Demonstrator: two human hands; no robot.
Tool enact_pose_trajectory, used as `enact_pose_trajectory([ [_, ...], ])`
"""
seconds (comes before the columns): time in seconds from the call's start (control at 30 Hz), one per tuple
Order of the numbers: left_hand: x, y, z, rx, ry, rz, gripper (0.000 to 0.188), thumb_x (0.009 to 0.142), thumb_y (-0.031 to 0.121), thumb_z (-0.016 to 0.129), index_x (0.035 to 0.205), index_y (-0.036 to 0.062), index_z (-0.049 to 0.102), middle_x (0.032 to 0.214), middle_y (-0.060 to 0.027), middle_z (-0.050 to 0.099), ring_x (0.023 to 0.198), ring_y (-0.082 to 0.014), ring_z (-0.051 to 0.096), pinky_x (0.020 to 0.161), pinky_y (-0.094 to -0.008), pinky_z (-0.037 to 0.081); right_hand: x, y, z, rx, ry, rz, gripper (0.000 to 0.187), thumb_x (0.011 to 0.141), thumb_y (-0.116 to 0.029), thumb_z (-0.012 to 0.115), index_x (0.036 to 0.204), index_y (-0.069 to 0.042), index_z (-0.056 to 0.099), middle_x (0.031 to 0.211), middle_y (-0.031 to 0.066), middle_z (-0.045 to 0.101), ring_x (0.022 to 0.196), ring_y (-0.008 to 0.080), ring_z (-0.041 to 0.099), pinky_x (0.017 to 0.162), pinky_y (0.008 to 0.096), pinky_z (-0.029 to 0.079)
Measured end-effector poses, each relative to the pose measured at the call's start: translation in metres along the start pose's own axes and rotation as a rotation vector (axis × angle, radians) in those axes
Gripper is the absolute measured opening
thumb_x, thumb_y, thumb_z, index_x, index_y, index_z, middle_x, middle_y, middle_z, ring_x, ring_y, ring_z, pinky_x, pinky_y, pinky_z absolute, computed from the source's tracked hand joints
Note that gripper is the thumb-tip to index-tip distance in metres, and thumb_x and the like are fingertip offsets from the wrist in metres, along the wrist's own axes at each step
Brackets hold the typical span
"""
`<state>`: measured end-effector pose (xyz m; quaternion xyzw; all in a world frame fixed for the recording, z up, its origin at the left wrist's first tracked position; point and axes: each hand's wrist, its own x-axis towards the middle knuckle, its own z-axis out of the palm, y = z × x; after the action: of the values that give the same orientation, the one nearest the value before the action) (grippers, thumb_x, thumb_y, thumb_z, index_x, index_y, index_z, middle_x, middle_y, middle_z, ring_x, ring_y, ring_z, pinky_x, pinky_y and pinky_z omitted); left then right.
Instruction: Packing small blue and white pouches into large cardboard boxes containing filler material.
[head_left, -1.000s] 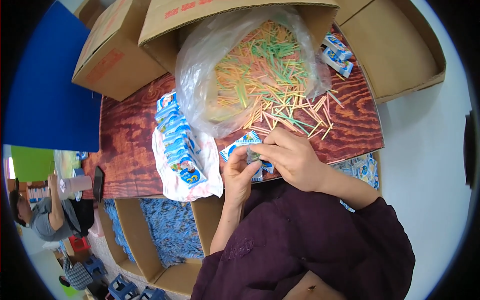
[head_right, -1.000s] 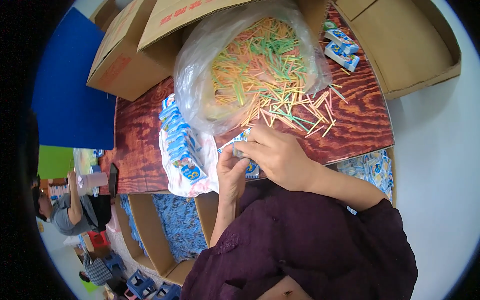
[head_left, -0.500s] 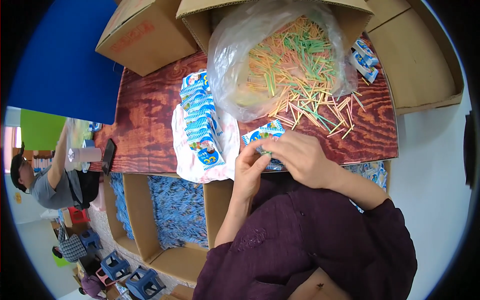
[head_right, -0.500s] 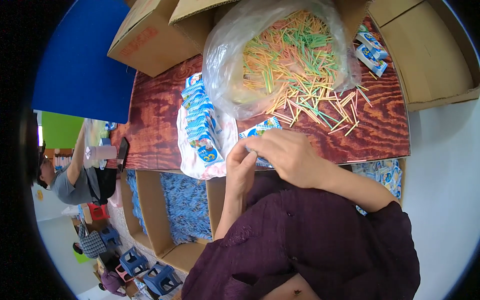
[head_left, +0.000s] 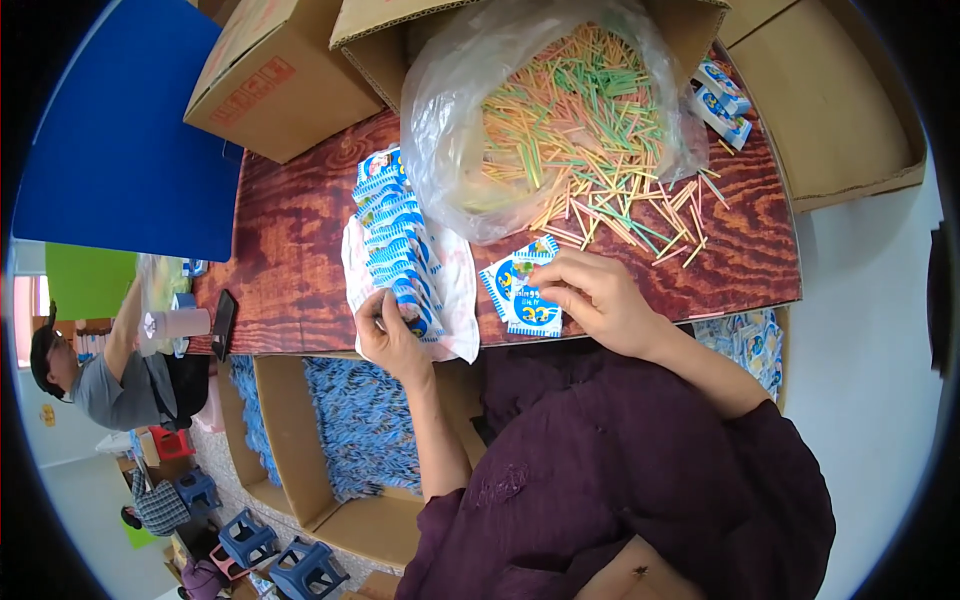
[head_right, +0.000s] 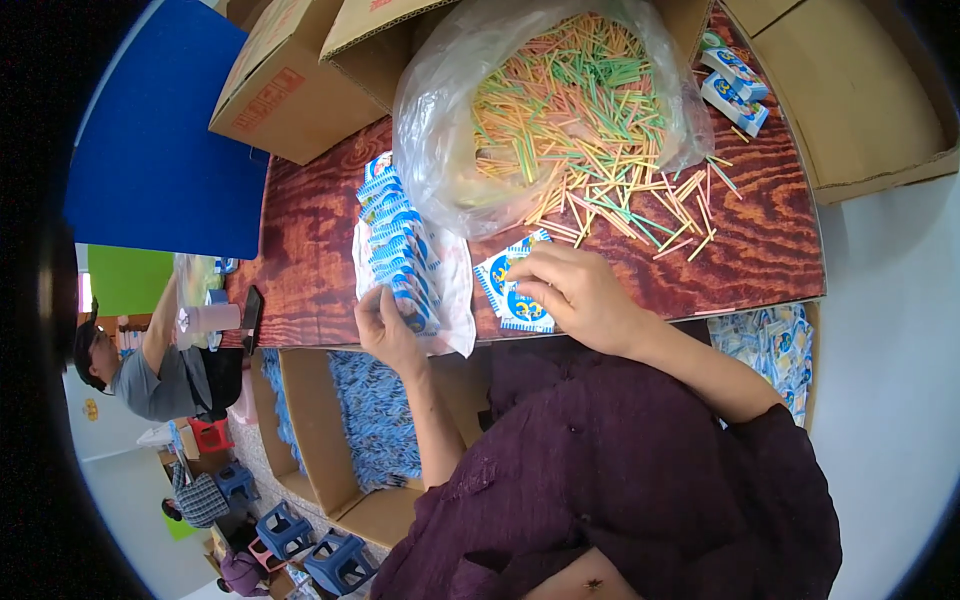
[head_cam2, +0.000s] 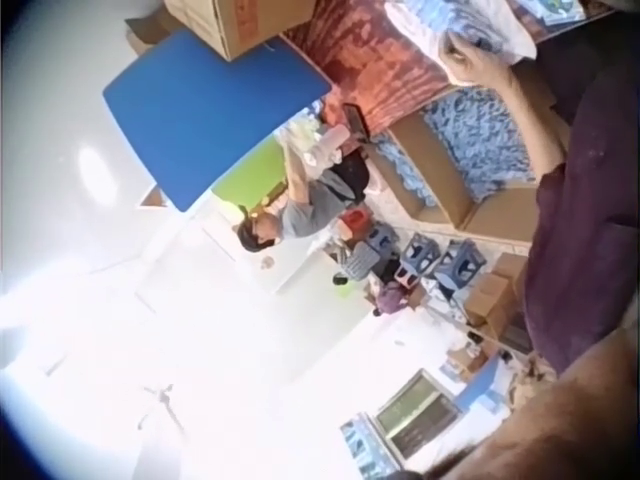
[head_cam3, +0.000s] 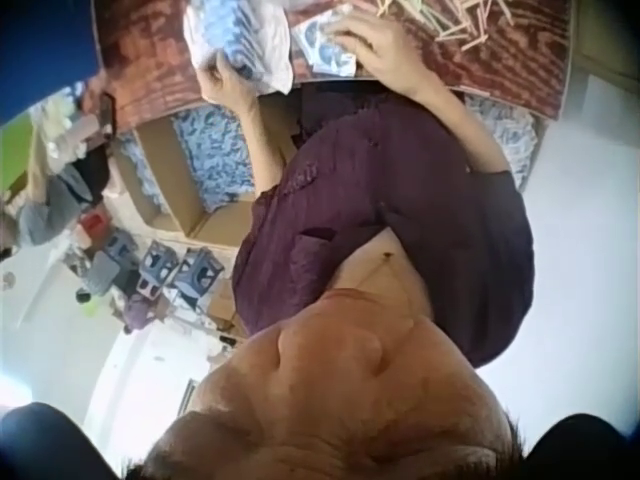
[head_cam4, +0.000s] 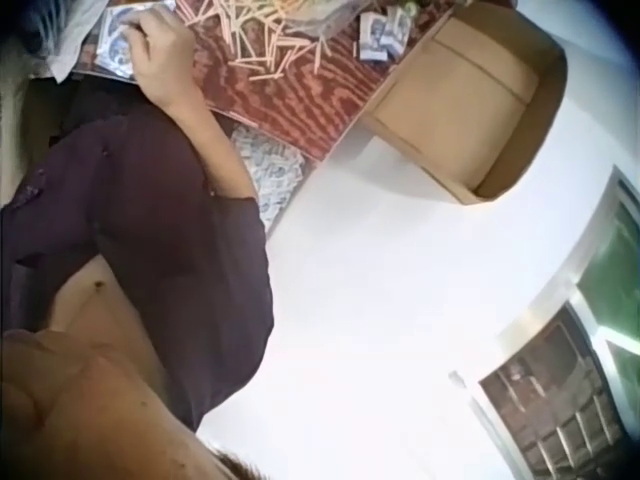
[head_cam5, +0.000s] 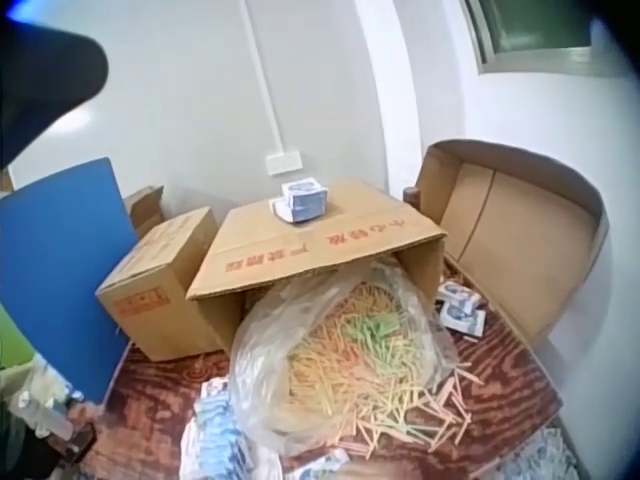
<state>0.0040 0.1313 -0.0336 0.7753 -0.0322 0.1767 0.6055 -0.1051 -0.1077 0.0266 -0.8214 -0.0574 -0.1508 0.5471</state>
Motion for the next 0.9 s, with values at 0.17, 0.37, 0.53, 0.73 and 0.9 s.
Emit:
enact_pose_trajectory([
  [0.17, 0.003, 0.006, 0.016, 0.39, 0.278, 0.373, 0.016, 0.087, 0.004, 0.061, 0.099, -0.006, 0.059, 0.109, -0.0138, 0.056, 0.099, -0.0236, 0.054, 0.088, -0.0347, 0.042, -0.005, 0.006, -0.012, -0.077, 0.032, -0.005, 0.01, 0.086, -0.001, 0.059, 0.095, 0.001, 0.063, 0.086, 0.0107, 0.062, 0.076, 0.0218, 0.062, 0.066, 0.0305, 0.047],
  [0.37, -0.05, 0.035, 0.031, 0.402, -0.532, 0.407, 0.031, 0.08, 0.012, 0.07, 0.105, -0.0008, 0.057, 0.101, -0.0141, 0.057, 0.098, -0.0298, 0.053, 0.085, -0.0386, 0.04, -0.004, 0.009, -0.025, -0.017, 0.055, 0.168, 0.009, 0.086, -0.002, 0.059, 0.094, 0.001, 0.063, 0.084, 0.0091, 0.062, 0.072, 0.0188, 0.059, 0.063, 0.0298, 0.045],
  [0.53, -0.063, 0.05, 0.066, 0.615, -0.588, 0.28, 0.053, 0.066, 0.022, 0.081, 0.107, 0.0018, 0.054, 0.09, -0.0123, 0.056, 0.088, -0.0317, 0.053, 0.081, -0.0414, 0.038, -0.005, 0.017, -0.022, -0.087, 0.128, 0.006, 0.01, 0.085, -0.002, 0.06, 0.094, 0.001, 0.063, 0.084, 0.0101, 0.061, 0.075, 0.0237, 0.06, 0.066, 0.032, 0.046],
  [0.73, -0.067, 0.036, 0.062, 0.616, -0.475, 0.348, 0.021, 0.07, 0.01, 0.075, 0.078, 0.0031, 0.057, 0.076, -0.012, 0.056, 0.076, -0.0315, 0.05, 0.068, -0.0416, 0.037, -0.012, 0.03, -0.028, -0.161, 0.123, 0.047, 0.013, 0.082, -0.005, 0.063, 0.094, -0.001, 0.064, 0.086, 0.0097, 0.061, 0.08, 0.0247, 0.059, 0.07, 0.0336, 0.046],
  [0.9, -0.058, 0.061, 0.061, 0.458, -0.575, 0.496, 0.019, 0.069, 0.004, 0.072, 0.073, 0.0006, 0.054, 0.072, -0.013, 0.052, 0.071, -0.033, 0.05, 0.064, -0.0406, 0.036, -0.001, 0.025, -0.003, -0.302, 0.092, -0.154, 0.024, 0.076, -0.013, 0.068, 0.098, -0.004, 0.062, 0.11, 0.0088, 0.055, 0.106, 0.0302, 0.05, 0.089, 0.0404, 0.041],
])
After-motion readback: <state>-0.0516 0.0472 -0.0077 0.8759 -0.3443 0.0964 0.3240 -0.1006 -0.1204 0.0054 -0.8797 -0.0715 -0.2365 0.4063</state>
